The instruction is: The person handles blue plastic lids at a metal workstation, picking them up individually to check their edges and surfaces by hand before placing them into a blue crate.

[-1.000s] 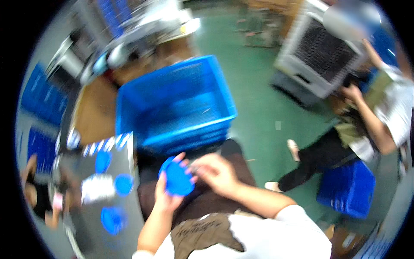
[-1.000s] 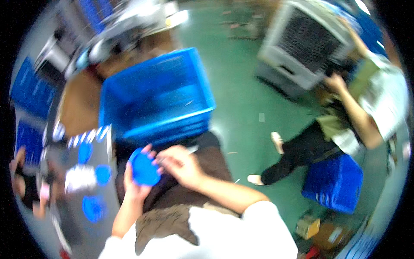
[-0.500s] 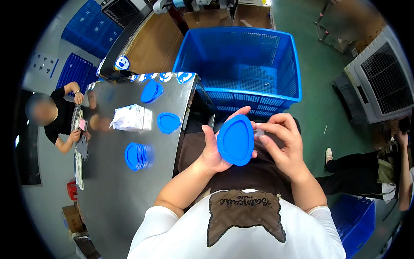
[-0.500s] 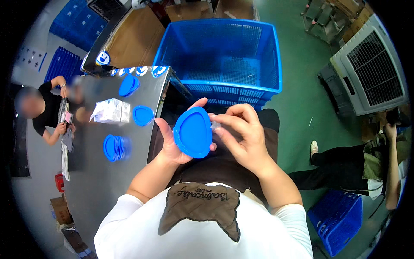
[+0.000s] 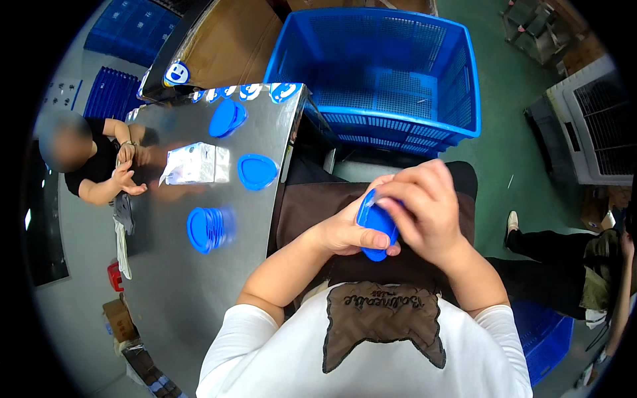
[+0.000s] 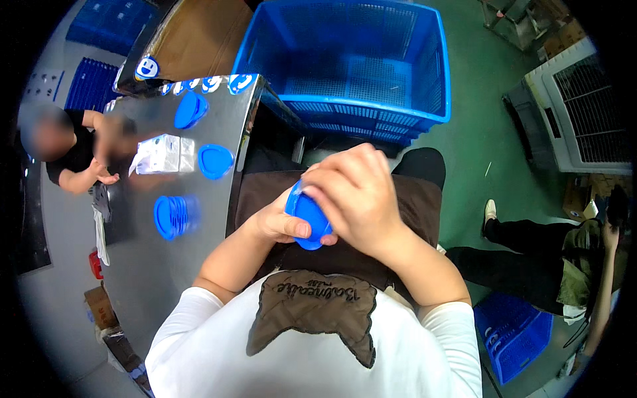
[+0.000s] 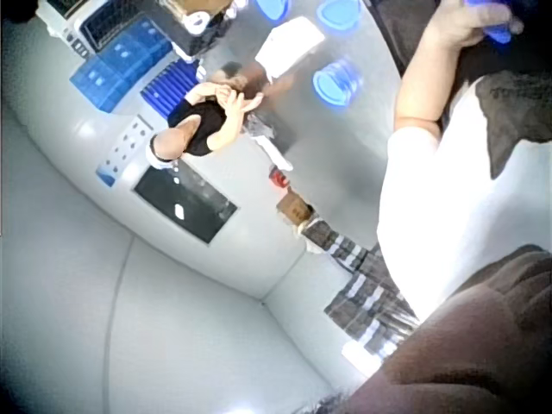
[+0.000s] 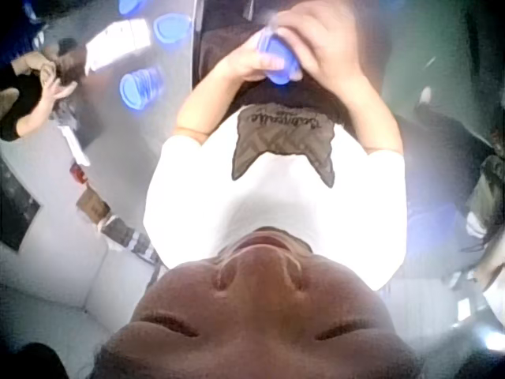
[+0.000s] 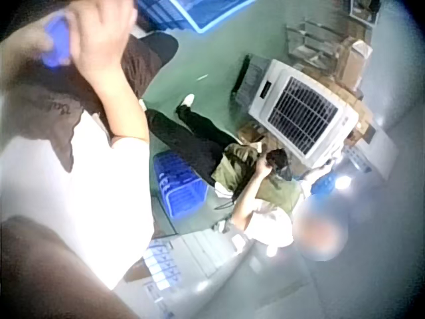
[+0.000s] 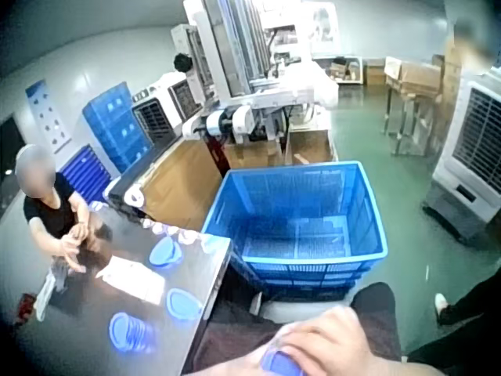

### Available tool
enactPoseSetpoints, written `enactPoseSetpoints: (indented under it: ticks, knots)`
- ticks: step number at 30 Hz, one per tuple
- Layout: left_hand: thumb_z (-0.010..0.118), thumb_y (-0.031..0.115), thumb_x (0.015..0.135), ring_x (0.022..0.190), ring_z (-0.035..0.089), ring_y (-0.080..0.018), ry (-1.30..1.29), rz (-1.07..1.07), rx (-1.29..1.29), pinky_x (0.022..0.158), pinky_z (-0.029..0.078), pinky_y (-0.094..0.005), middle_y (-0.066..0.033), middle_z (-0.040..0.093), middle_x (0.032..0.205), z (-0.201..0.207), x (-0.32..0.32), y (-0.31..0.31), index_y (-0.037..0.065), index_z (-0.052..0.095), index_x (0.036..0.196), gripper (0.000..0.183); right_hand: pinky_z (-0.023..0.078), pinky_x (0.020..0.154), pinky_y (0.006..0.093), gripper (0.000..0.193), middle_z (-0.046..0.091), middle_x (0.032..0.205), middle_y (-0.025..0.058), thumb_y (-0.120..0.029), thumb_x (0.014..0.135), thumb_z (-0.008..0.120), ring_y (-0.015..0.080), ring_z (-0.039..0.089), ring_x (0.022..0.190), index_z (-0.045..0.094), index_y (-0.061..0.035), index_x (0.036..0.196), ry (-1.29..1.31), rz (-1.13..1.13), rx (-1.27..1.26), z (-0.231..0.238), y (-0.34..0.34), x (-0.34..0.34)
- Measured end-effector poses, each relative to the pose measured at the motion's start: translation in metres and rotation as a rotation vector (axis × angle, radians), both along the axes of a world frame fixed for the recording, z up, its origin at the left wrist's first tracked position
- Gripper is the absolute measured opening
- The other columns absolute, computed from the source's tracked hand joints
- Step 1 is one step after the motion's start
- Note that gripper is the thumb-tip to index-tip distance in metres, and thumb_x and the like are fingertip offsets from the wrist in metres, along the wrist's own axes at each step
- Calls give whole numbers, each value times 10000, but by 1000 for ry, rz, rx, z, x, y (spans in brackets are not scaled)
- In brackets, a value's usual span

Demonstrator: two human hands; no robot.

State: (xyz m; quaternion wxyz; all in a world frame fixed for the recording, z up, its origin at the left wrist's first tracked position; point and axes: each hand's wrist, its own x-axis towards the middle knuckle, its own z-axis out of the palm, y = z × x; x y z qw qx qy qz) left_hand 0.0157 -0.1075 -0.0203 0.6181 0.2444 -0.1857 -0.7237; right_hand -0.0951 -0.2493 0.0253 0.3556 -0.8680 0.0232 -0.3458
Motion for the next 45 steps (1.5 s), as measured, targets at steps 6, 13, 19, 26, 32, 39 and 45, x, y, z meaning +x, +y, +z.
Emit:
enactPoseSetpoints:
  ticks: [6,13,19,26,32,39,45]
  knots:
    - [864,-4,617,939,624,-279,396,104,5,751,565,-364,-87,505,1171,12,-13,-1,210,215,1441,1071,469,693,356,155,628,848,90,-23,736,718,262,572,800,688,-52,885,25,-231,142,0,-23,-21]
    - [882,2,607,1039,558,-263,313,-5,68,740,556,-393,-101,491,1174,2,-9,-2,219,201,1452,1107,455,695,364,191,616,869,75,-43,705,751,267,554,784,682,-64,883,11,12,-90,5,-8,-13]
    - [881,-36,581,951,594,-255,343,2,55,732,551,-372,-93,484,1196,3,-15,-5,233,217,1442,1121,450,699,365,184,624,871,74,-68,705,760,274,570,796,693,-78,876,17,59,75,3,-22,-28]
    - [919,-37,503,1061,557,-264,373,-9,-152,758,529,-392,-111,448,1296,-13,-18,-7,201,203,1438,1201,419,734,378,165,619,849,67,-98,705,755,265,567,801,680,-83,850,57,-156,-7,-8,-20,-29]
    - [994,91,395,1218,491,-250,59,-44,-9,893,469,-385,-111,418,1356,-9,-7,-13,143,193,1416,1299,431,692,338,231,617,838,36,-101,710,776,235,539,773,707,-97,931,21,135,134,-5,-11,-31]
    - [956,-13,431,1074,572,-268,226,-26,-73,798,529,-396,-117,499,1220,-8,-13,-12,230,107,1436,1338,419,703,356,182,618,830,58,-93,722,753,246,540,775,687,-79,891,47,-107,-29,-11,-19,-30]
    - [1006,141,391,1279,461,-277,-143,-49,-112,1038,371,-372,-112,384,1400,-21,-2,-12,133,79,1473,1425,393,728,353,189,617,861,27,-127,721,771,223,543,808,698,-118,895,77,170,140,-7,2,-29]
